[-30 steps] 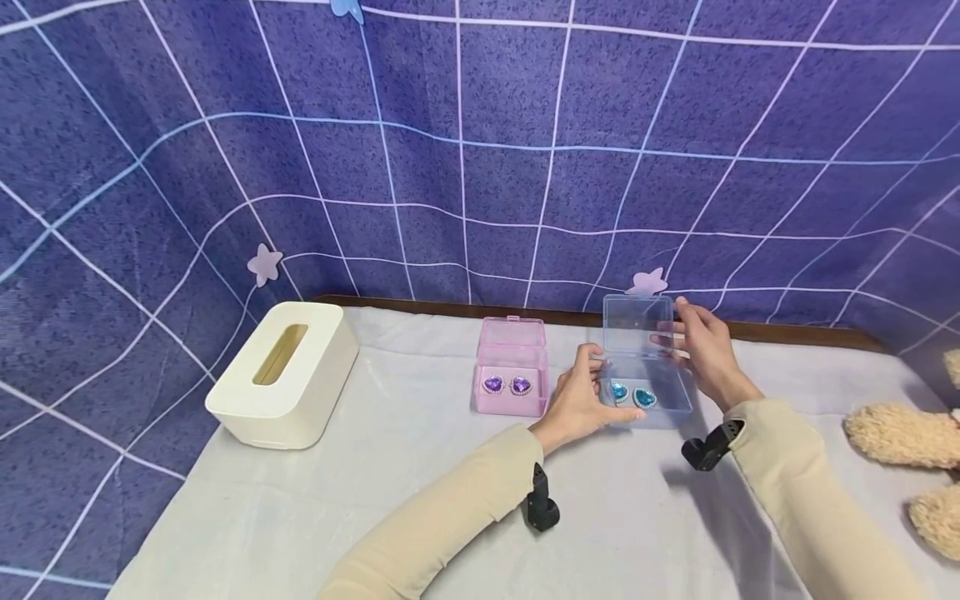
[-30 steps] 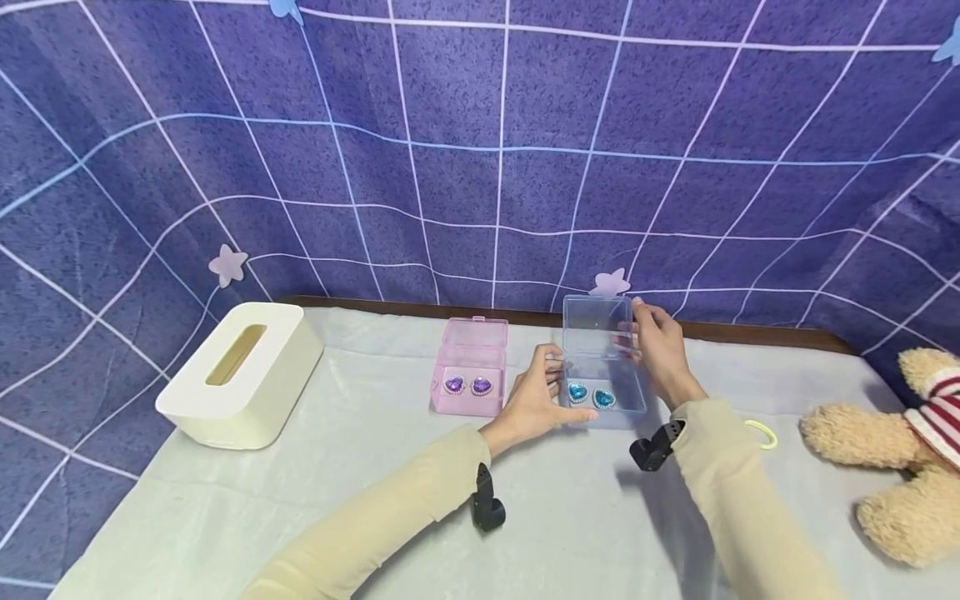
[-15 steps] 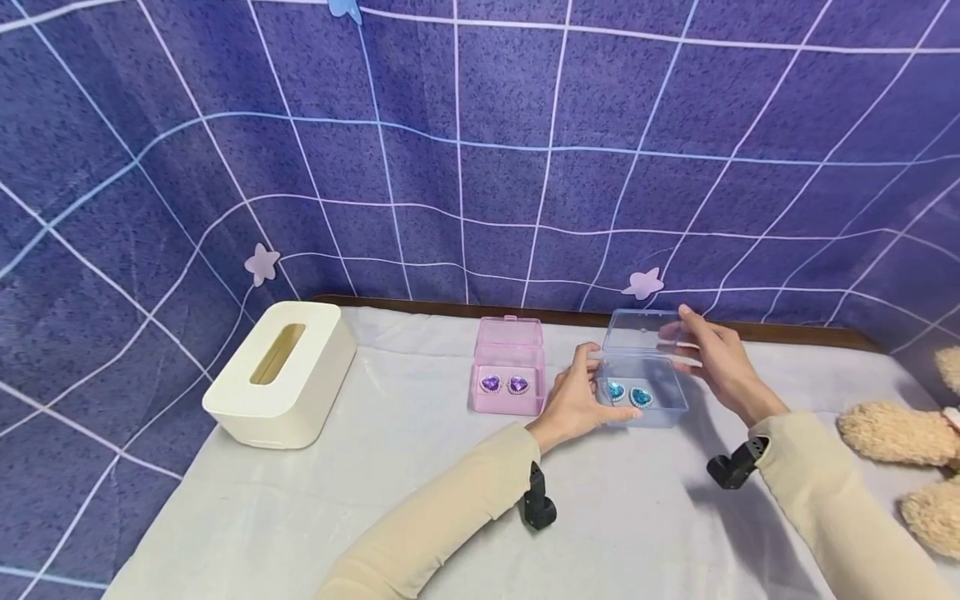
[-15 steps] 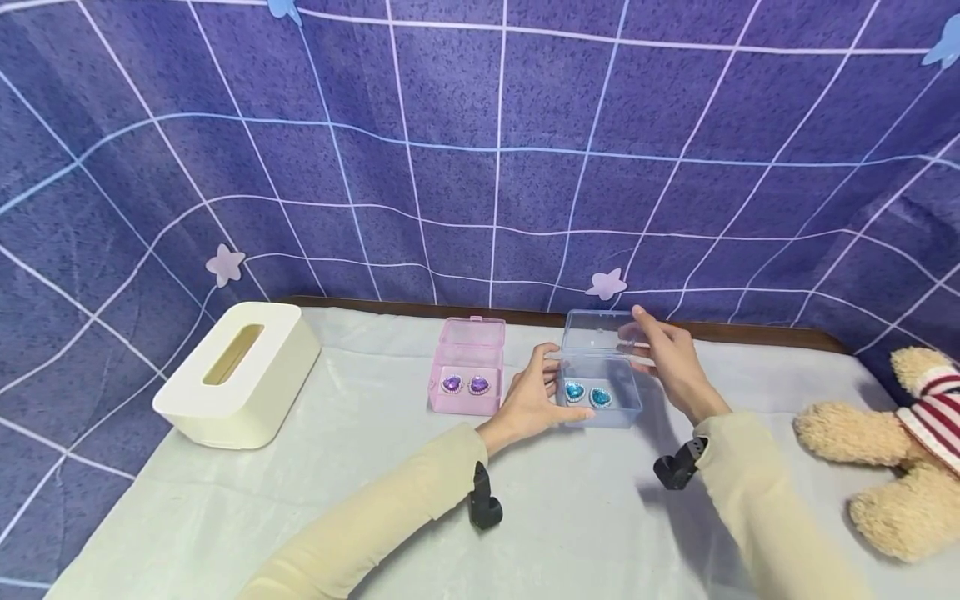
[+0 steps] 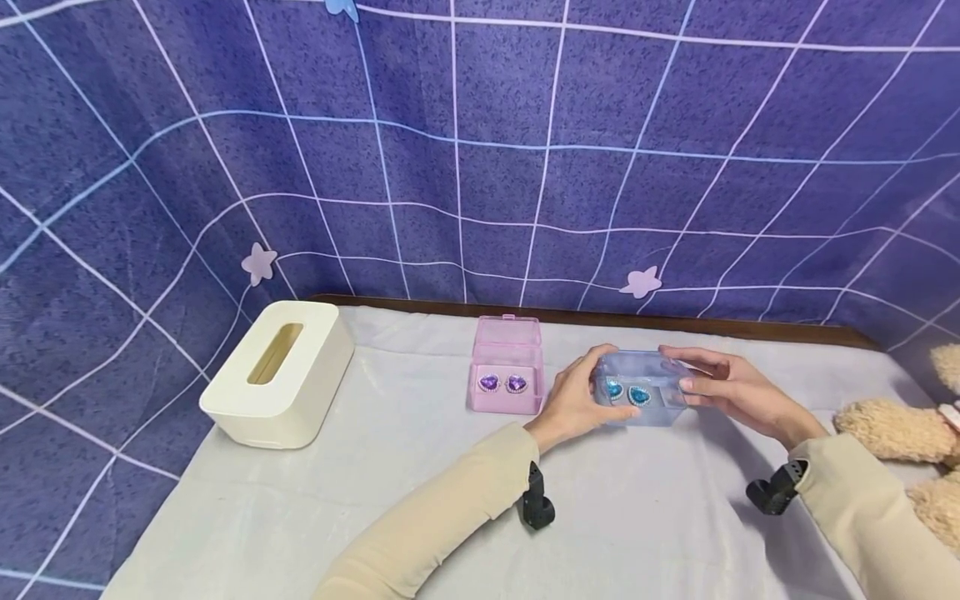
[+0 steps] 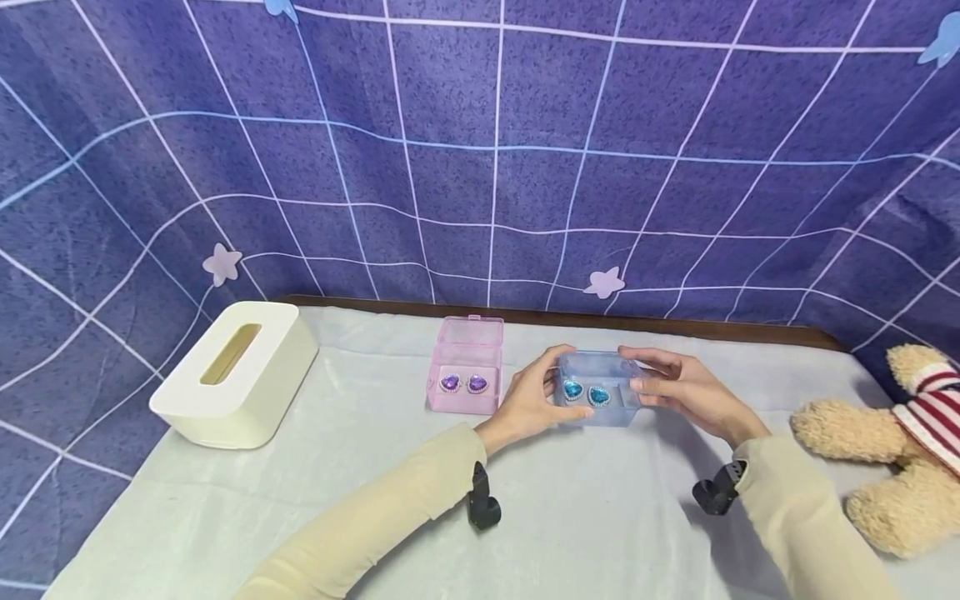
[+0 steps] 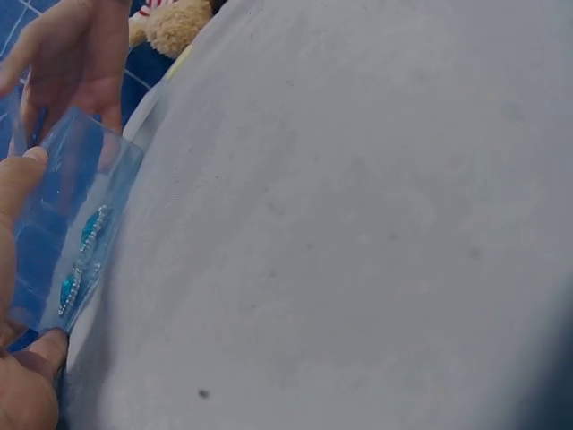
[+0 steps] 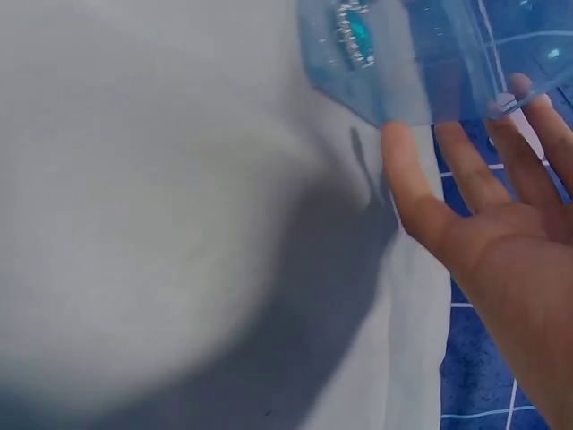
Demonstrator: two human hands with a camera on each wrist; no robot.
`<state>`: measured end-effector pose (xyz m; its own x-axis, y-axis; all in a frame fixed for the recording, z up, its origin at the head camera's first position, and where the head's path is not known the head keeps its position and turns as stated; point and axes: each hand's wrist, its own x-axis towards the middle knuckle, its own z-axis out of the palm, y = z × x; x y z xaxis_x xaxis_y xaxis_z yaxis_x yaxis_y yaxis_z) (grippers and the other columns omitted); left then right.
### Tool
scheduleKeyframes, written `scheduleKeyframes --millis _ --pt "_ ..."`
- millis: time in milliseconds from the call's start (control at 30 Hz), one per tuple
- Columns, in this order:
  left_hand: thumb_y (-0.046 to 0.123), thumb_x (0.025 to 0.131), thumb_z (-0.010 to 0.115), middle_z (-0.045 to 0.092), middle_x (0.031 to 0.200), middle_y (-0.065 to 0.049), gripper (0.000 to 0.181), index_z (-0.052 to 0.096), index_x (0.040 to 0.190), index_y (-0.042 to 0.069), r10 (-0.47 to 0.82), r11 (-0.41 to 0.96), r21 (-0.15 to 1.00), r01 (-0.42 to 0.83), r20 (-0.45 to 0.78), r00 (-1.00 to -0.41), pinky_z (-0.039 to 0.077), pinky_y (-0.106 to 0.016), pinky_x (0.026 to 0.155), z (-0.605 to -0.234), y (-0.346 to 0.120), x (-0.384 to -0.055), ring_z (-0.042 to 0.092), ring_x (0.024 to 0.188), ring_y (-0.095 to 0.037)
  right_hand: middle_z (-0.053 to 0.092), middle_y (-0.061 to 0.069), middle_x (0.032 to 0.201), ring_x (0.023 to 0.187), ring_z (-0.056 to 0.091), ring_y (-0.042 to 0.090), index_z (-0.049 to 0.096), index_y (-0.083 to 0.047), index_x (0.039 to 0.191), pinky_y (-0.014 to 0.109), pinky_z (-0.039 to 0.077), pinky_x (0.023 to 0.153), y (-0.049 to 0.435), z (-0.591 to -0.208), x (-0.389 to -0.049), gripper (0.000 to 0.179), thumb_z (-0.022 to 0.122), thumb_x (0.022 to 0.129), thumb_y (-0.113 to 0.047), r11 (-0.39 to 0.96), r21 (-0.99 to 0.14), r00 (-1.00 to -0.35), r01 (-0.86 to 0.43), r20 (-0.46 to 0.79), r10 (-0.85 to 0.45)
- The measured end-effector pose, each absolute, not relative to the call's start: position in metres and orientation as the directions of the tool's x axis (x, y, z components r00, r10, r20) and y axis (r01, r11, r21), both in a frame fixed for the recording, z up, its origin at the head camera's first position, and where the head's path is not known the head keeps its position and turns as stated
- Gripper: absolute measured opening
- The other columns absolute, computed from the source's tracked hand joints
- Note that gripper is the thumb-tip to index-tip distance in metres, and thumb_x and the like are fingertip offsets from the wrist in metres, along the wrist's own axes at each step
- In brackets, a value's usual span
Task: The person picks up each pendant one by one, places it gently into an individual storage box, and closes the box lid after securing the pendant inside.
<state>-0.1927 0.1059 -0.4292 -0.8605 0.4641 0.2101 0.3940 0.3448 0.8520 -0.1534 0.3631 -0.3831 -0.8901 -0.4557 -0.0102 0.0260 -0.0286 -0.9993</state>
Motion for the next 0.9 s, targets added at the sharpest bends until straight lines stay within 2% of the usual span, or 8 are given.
scheduleKeyframes --millis 167,233,433,600,900 --pt "0.042 0.064 0.089 0.061 0.129 -0.001 0.083 0.049 0.136 0.029 0.46 0.367 0.834 0.413 0.223 -0.859 0.048 -0.024 0.094 -0.43 0.102 -0.193 0.059 0.113 -0.015 0.05 -0.015 0.141 0.122 0.054 -0.002 0.034 0.005 0.145 0.02 0.05 0.097 0.358 -0.39 -0.15 0.062 0.061 0.088 0.007 0.109 -0.994 -0.923 0.009 -0.05 -0.381" --pt "0.046 0.068 0.086 0.06 0.13 -0.001 0.08 0.049 0.136 0.028 0.46 0.375 0.825 0.423 0.231 -0.857 0.048 -0.025 0.096 -0.432 0.102 -0.193 0.058 0.115 -0.014 0.051 -0.016 0.14 0.122 0.051 -0.006 0.035 0.005 0.144 0.016 0.048 0.097 0.355 -0.391 -0.148 0.063 0.063 0.087 0.006 0.15 -0.989 -0.934 0.008 -0.06 -0.351" --pt "0.051 0.082 0.071 0.061 0.13 0.004 0.062 0.05 0.136 0.028 0.453 0.409 0.793 0.452 0.253 -0.855 0.048 -0.021 0.088 -0.435 0.107 -0.192 0.058 0.105 -0.009 0.057 -0.016 0.13 0.105 0.057 -0.004 0.043 -0.002 0.14 0.018 0.054 0.081 0.346 -0.391 -0.141 0.049 0.06 0.095 -0.01 0.236 -0.971 -0.969 0.039 -0.094 -0.227" --pt "0.045 0.082 0.074 0.062 0.125 0.005 0.06 0.05 0.134 0.028 0.453 0.405 0.786 0.467 0.271 -0.85 0.047 -0.017 0.084 -0.434 0.107 -0.192 0.059 0.102 -0.009 0.058 -0.018 0.126 0.099 0.062 -0.003 0.047 -0.004 0.139 0.02 0.057 0.076 0.337 -0.397 -0.138 0.05 0.064 0.094 -0.015 0.274 -0.961 -0.991 0.022 -0.059 -0.124" --pt "0.045 0.079 0.077 0.061 0.13 0.003 0.063 0.051 0.135 0.027 0.454 0.395 0.8 0.452 0.259 -0.853 0.047 -0.018 0.088 -0.432 0.106 -0.191 0.057 0.106 -0.008 0.048 -0.001 0.138 0.098 0.063 -0.002 0.043 -0.003 0.142 0.02 0.058 0.077 0.333 -0.404 -0.135 0.056 0.066 0.092 -0.014 0.251 -0.967 -0.995 0.04 -0.061 -0.078"
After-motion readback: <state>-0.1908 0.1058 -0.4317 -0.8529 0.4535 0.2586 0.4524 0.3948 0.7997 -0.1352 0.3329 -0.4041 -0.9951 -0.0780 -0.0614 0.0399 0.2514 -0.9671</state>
